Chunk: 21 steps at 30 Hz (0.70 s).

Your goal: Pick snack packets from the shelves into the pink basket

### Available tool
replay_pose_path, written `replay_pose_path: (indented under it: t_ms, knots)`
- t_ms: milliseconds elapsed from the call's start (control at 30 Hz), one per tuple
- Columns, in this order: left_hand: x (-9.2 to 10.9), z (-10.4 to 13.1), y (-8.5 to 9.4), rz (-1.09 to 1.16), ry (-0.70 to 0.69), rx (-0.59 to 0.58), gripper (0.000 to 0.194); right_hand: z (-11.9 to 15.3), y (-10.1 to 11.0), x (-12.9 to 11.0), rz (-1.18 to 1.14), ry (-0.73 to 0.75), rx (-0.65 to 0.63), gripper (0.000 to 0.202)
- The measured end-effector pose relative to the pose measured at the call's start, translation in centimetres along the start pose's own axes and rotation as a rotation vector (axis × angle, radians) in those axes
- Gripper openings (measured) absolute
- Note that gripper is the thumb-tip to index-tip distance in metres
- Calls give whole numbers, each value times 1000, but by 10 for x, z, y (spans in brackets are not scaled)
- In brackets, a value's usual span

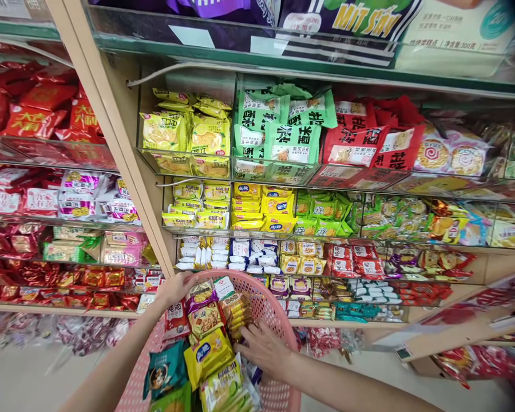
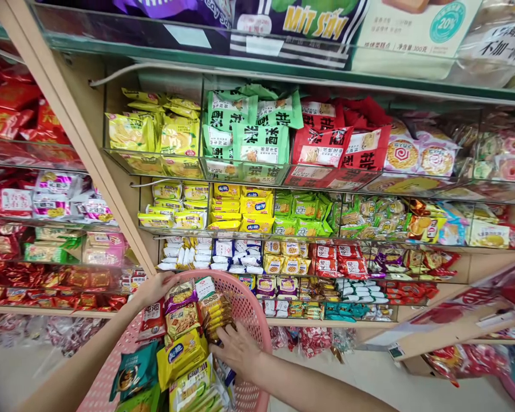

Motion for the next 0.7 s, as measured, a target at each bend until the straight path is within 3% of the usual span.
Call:
replay_pose_path:
  t_ms: [100, 167, 233, 300, 400, 467, 567, 700]
  knots:
    - [-1, 0, 0, 12, 4, 7, 57, 6, 19, 12, -165, -36, -42, 87]
    - [0, 0, 1, 8, 4, 15, 57, 5, 39, 32, -356, -123, -13, 79]
    - [1, 1, 2, 9, 2, 14, 57, 1, 67, 67, -646, -271, 159, 59]
    - [2, 2, 3, 9, 5, 7, 58, 0, 88, 115, -1043, -520, 434, 43]
    - [2, 2, 3, 5, 6, 5, 57, 10, 78, 182, -1660, -1041, 805, 24]
    - [0, 1, 1, 7, 10, 6, 56, 11, 68, 207, -1817, -1201, 937, 10]
    - [-4, 0, -1, 12, 21, 7, 58, 6, 55, 229, -1883, -1275, 995, 8]
    - [-3, 0, 0, 20, 8, 15, 57, -4, 39, 238, -1988, -1311, 976, 16]
Point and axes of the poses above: each hand's wrist, its own z-axis away from the middle knuckle, its own y-axis out of the back of the hand, x = y × z, the point moved 8 cm from there along -z, towards the middle knuckle, and after that the axes turned 10 degrees about x, right-handed, at the moved point
